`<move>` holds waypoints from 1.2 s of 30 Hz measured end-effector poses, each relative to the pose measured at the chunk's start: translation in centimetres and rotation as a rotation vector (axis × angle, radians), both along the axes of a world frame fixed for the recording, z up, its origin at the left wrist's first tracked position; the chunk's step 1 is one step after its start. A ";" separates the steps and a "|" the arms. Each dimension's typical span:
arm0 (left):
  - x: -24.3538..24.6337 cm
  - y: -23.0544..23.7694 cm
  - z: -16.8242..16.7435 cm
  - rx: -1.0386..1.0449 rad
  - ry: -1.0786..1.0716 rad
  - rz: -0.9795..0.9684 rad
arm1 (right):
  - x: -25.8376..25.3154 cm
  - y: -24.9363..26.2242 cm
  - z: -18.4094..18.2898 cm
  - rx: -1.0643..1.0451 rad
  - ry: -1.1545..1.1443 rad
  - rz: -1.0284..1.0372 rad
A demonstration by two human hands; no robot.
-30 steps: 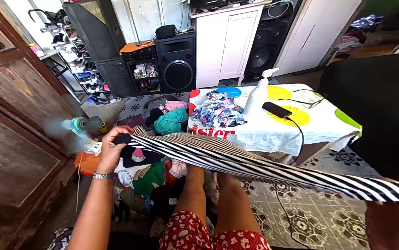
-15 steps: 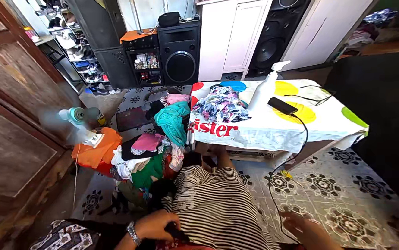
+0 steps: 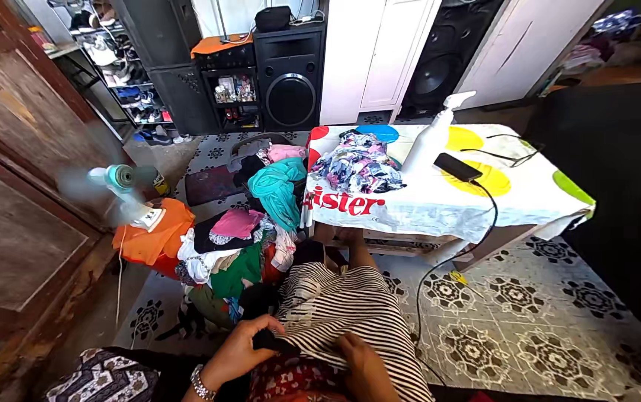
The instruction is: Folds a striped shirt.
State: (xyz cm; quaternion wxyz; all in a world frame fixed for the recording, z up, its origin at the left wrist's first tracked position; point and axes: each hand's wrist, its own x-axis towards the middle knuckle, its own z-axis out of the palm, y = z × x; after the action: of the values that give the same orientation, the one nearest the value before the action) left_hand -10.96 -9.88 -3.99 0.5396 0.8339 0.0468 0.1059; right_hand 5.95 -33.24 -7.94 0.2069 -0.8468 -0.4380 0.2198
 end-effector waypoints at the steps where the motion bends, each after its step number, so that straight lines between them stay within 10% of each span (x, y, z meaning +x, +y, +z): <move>1: -0.2 0.6 0.3 0.059 0.049 -0.006 | 1.2 -0.7 0.4 0.021 -0.034 -0.109; 5: -0.4 2.5 0.8 0.559 0.513 0.088 | 7.2 -5.1 2.5 0.140 -0.184 -0.460; 7: -0.5 3.8 0.3 0.608 0.387 0.295 | 9.4 -7.4 3.5 0.291 -0.276 -0.533; 13: -0.1 4.5 2.4 -0.187 -0.308 0.614 | 12.1 -11.3 6.2 0.784 -0.344 -0.487; 16: -1.7 4.5 4.0 -0.407 -0.385 0.432 | 12.1 -14.0 8.5 0.978 -0.023 -0.264; 20: -5.1 7.0 5.4 -0.284 -0.166 -0.457 | 11.8 -19.1 11.2 0.510 0.515 0.281; 23: -4.6 6.5 4.6 -0.440 -0.058 -0.711 | 11.9 -19.4 10.0 0.455 0.705 0.354; 29: 0.0 4.5 -0.4 -0.496 0.120 -0.251 | 12.1 -13.1 4.6 0.325 0.304 -0.299; 36: 9.3 1.1 -6.7 0.061 0.529 0.029 | 12.9 -1.0 -2.5 0.015 0.083 -0.321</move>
State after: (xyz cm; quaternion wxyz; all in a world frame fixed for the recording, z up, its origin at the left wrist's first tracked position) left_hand -1.68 -8.77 -10.67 0.4815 0.8478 0.1951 -0.1067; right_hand 18.83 -34.25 -10.41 0.2637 -0.8944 -0.2899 0.2154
